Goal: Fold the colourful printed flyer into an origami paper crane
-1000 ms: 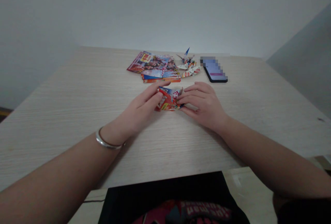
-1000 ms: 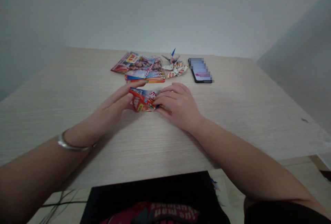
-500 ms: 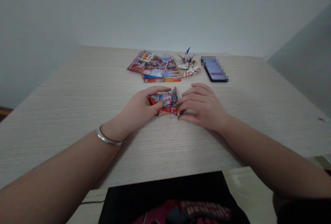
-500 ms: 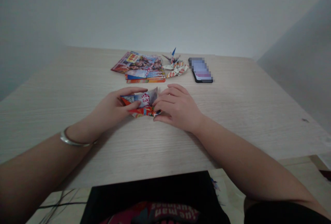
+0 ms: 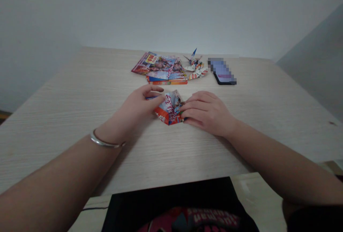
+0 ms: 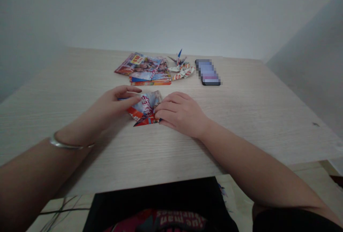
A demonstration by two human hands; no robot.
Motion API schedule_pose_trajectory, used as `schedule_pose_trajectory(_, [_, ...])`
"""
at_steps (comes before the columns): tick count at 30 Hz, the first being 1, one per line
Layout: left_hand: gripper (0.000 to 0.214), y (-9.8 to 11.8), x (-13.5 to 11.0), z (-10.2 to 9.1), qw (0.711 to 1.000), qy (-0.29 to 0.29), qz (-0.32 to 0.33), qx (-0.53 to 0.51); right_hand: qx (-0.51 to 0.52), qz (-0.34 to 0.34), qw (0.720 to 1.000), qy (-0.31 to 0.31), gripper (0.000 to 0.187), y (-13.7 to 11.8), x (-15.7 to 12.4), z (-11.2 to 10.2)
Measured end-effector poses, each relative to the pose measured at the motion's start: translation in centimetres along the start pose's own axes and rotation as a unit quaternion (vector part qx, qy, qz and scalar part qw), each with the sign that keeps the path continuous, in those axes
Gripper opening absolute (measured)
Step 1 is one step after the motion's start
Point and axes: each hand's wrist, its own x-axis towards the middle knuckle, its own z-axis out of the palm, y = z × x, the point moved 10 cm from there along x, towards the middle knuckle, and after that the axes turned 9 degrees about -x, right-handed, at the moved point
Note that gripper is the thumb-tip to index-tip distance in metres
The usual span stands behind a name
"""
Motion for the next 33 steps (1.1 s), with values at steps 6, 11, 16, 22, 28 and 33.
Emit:
schedule_pose_trajectory(6, [0.04,-0.4,0.6,-1.1,0.996,-0.009,-0.036,-0.08,-0.004,-0.002,1.0,0.019,0.013,-0.4,0.1,-0.7])
schedule_pose_trajectory(11, [0.049,0.9,0.1,-0.1,0.993,-0.058,0.027,0.102,0.003,-0.014,1.0,0.021,0.013,-1.2,0.5,-0.9])
schedule_pose_trajectory(16, [0.035,1.7,-0.1,0.9,0.931,-0.037,0.104,0.348,0.001,-0.036,0.998,0.057,0.012,-1.9,0.6,-1.6])
schedule_pose_trajectory(22, [0.027,1.0,-0.2,1.8,0.941,-0.074,0.095,0.315,0.013,-0.045,0.997,0.059,0.01,-2.0,0.5,-1.7])
schedule_pose_trajectory(28, [0.032,2.4,-1.2,2.3,0.955,-0.132,0.137,0.227,-0.002,-0.039,0.998,0.055,0.011,-1.9,0.5,-1.7])
schedule_pose_trajectory(33, [0.036,2.9,-1.6,1.8,0.966,-0.202,0.127,0.095,-0.012,-0.023,0.999,0.043,0.009,-1.0,-0.1,-1.5])
